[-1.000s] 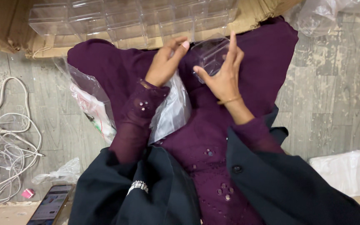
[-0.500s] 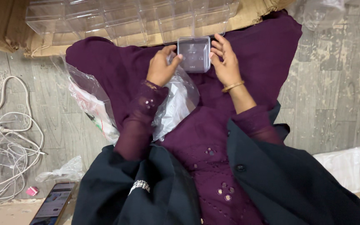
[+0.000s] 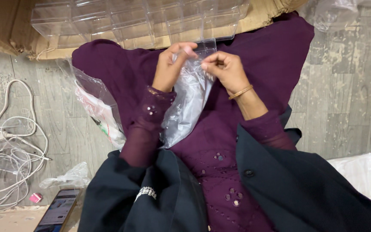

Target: The person sits on the floor and removes clear plastic boxes from plastic bags one at a time, then stacks the boxes inside a large cardboard box in front of them. They occasionally set used bags aside and reach for a new bag to unpack the next box.

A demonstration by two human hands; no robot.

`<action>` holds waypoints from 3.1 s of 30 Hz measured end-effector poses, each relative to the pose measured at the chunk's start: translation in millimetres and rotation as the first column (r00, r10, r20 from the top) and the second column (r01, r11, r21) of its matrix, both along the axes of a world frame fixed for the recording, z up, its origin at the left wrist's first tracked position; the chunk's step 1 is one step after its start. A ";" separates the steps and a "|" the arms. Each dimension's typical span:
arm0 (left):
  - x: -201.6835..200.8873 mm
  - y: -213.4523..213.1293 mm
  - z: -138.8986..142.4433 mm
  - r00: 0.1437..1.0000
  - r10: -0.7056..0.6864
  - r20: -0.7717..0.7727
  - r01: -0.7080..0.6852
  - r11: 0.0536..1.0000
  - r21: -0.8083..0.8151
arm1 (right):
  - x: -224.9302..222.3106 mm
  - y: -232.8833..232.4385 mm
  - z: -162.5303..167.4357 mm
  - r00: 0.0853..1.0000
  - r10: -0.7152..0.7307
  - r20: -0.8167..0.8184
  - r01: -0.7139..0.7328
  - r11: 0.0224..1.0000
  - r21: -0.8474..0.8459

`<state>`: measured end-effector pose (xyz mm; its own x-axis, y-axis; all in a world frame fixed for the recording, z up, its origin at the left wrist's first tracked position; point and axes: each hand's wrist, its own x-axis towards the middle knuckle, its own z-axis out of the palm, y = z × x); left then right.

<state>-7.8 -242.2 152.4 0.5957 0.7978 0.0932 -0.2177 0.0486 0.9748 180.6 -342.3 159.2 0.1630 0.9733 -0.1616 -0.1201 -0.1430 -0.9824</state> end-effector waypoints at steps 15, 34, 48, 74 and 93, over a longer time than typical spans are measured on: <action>-17.0 3.2 -28.7 0.936 -0.090 0.341 0.275 0.792 -0.545 | 7.6 -12.5 -12.5 0.709 0.105 -0.698 -0.122 0.992 0.026; 25.5 3.8 -73.7 0.846 0.362 -0.391 -0.359 0.930 0.086 | 28.4 13.1 -23.5 0.665 -0.356 0.657 0.241 0.934 0.263; 80.2 32.4 -37.3 0.975 0.107 0.196 -0.088 0.991 -0.105 | 77.1 26.1 -13.6 0.945 -0.323 0.051 0.271 0.861 0.430; 148.6 6.8 -26.1 0.925 -0.375 -0.057 0.376 0.887 0.269 | 64.2 -58.0 37.7 0.866 0.423 -0.268 -0.409 0.906 0.111; 120.0 4.4 -37.0 0.889 -0.344 0.303 0.442 0.817 -0.370 | 321.7 -17.5 -9.0 0.651 -0.754 0.085 0.680 0.630 0.375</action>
